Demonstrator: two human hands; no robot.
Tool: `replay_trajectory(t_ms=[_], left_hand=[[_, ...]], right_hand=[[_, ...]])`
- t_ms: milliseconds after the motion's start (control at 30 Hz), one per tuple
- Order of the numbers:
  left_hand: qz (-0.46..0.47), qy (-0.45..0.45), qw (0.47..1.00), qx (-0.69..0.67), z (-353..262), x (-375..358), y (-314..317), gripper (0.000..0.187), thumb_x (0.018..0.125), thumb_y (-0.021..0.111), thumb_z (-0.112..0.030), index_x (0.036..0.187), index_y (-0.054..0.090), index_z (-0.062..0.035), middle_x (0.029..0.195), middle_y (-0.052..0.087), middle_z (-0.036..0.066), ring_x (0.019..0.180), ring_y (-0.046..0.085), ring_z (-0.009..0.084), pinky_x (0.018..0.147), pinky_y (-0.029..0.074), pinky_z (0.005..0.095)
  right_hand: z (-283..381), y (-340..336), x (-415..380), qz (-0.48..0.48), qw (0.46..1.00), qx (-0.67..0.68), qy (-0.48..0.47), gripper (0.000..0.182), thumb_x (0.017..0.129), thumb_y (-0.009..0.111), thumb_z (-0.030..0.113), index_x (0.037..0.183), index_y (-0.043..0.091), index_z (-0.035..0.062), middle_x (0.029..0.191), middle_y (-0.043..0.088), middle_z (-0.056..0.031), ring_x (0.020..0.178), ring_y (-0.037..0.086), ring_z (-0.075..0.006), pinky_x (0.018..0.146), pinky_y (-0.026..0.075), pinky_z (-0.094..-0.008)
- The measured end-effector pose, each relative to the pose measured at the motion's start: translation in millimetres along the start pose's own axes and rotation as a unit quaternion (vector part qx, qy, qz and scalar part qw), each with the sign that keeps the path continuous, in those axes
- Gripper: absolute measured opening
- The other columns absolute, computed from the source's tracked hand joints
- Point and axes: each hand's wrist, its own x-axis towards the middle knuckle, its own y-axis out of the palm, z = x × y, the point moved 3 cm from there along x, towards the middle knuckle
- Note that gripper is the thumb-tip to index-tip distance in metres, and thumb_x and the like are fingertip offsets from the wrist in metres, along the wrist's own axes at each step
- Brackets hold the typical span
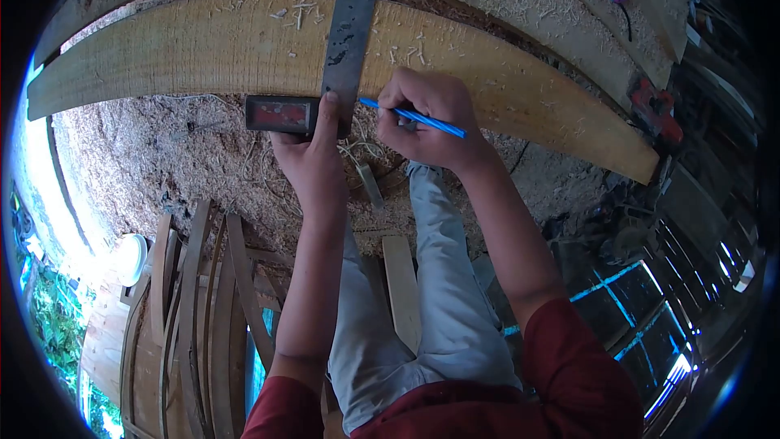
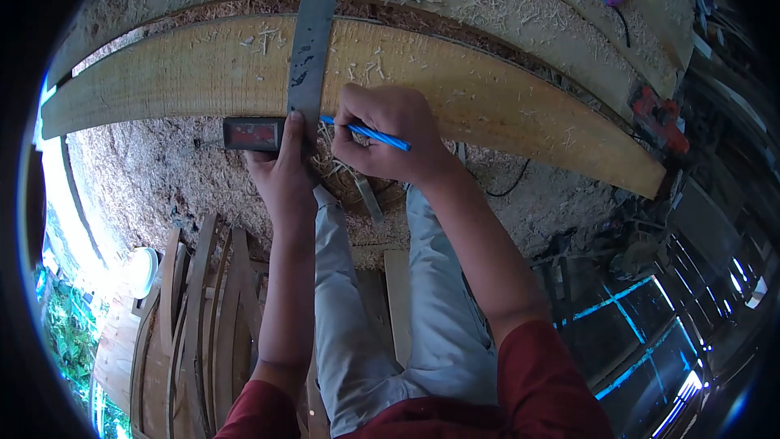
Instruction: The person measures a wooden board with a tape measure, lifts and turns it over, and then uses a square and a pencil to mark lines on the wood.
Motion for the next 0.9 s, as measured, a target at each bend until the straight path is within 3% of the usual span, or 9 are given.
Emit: replay_trajectory(t_ms=[67,133,167,233,267,333,500,567,900], left_hand=[[-0.004,-0.013,1.000,0.000,1.2,-0.2,-0.8,0.025,0.098,0.074,-0.011,0.114,0.055,-0.0053,0.097,0.067,0.003,0.080,0.064,0.0090,0.068,0.050,0.0250],[0.000,-0.006,1.000,0.000,4.2,1.3,-2.0,0.025,0.098,0.074,-0.012,0.113,0.055,-0.0054,0.097,0.067,0.003,0.080,0.064,0.0089,0.068,0.050,0.0250],[0.004,0.000,1.000,-0.002,5.0,1.7,-2.4,0.025,0.098,0.074,-0.012,0.113,0.055,-0.0055,0.097,0.067,0.003,0.081,0.064,0.0088,0.068,0.050,0.0251],[0.002,-0.001,1.000,0.003,2.9,0.5,-2.1,0.025,0.098,0.073,-0.011,0.114,0.055,-0.0055,0.096,0.067,0.003,0.081,0.064,0.0088,0.068,0.050,0.0252],[0.002,-0.001,1.000,0.008,1.4,0.1,-1.4,0.025,0.098,0.073,-0.011,0.114,0.055,-0.0055,0.096,0.067,0.003,0.081,0.064,0.0088,0.068,0.050,0.0253],[-0.001,-0.002,1.000,0.000,-1.5,-0.5,1.6,0.026,0.098,0.073,-0.011,0.115,0.055,-0.0055,0.097,0.067,0.003,0.082,0.064,0.0088,0.068,0.051,0.0253],[0.006,-0.014,1.000,0.006,-0.2,-0.6,-1.4,0.027,0.098,0.074,-0.011,0.116,0.055,-0.0054,0.101,0.067,0.003,0.084,0.064,0.0087,0.070,0.052,0.0256],[-0.004,-0.029,1.000,-0.008,-4.6,-1.9,-0.3,0.031,0.096,0.075,-0.007,0.117,0.054,0.0003,0.107,0.066,0.007,0.095,0.065,0.0100,0.081,0.054,0.0254],[-0.001,-0.009,1.000,-0.029,-6.1,-1.1,2.2,0.030,0.096,0.074,-0.005,0.118,0.055,0.0012,0.110,0.066,0.008,0.099,0.065,0.0108,0.084,0.055,0.0263]], right_hand=[[0.5,-1.0,0.2,0.020,1.000,-0.012,-0.002,0.018,0.073,0.075,0.009,0.076,0.057,0.0088,0.064,0.063,-0.0073,0.057,0.067,-0.0255,0.054,0.050,-0.0355],[-0.1,-1.3,-0.7,0.022,1.000,0.006,0.011,0.017,0.081,0.071,0.002,0.078,0.055,0.0045,0.071,0.065,-0.0062,0.062,0.064,-0.0119,0.060,0.052,-0.0268],[0.0,-1.3,-0.7,0.023,1.000,0.006,0.012,0.017,0.081,0.071,0.002,0.078,0.055,0.0045,0.071,0.065,-0.0062,0.062,0.064,-0.0119,0.060,0.052,-0.0268],[0.4,-1.1,0.7,0.031,1.000,-0.002,0.002,0.018,0.074,0.075,0.008,0.076,0.057,0.0076,0.065,0.063,-0.0078,0.058,0.067,-0.0254,0.054,0.051,-0.0343],[-0.3,0.0,0.6,0.031,1.000,-0.001,0.002,0.018,0.074,0.075,0.008,0.076,0.057,0.0076,0.065,0.063,-0.0078,0.058,0.067,-0.0254,0.054,0.051,-0.0343],[-3.2,0.1,-0.5,-0.023,0.999,0.042,0.024,0.018,0.074,0.075,0.008,0.075,0.056,0.0078,0.065,0.063,-0.0081,0.058,0.067,-0.0247,0.054,0.050,-0.0335],[-2.6,0.1,0.1,0.002,0.999,0.020,0.026,0.019,0.075,0.075,0.008,0.076,0.056,0.0075,0.067,0.065,-0.0075,0.059,0.068,-0.0222,0.054,0.050,-0.0327],[-3.9,0.2,-0.6,-0.015,0.999,0.041,0.033,0.019,0.075,0.075,0.008,0.076,0.056,0.0074,0.068,0.065,-0.0072,0.058,0.068,-0.0214,0.054,0.050,-0.0325],[-2.6,-0.4,2.9,-0.006,0.998,0.034,0.049,0.019,0.078,0.075,0.007,0.077,0.056,0.0066,0.067,0.065,-0.0048,0.054,0.062,-0.0105,0.052,0.048,-0.0269]])
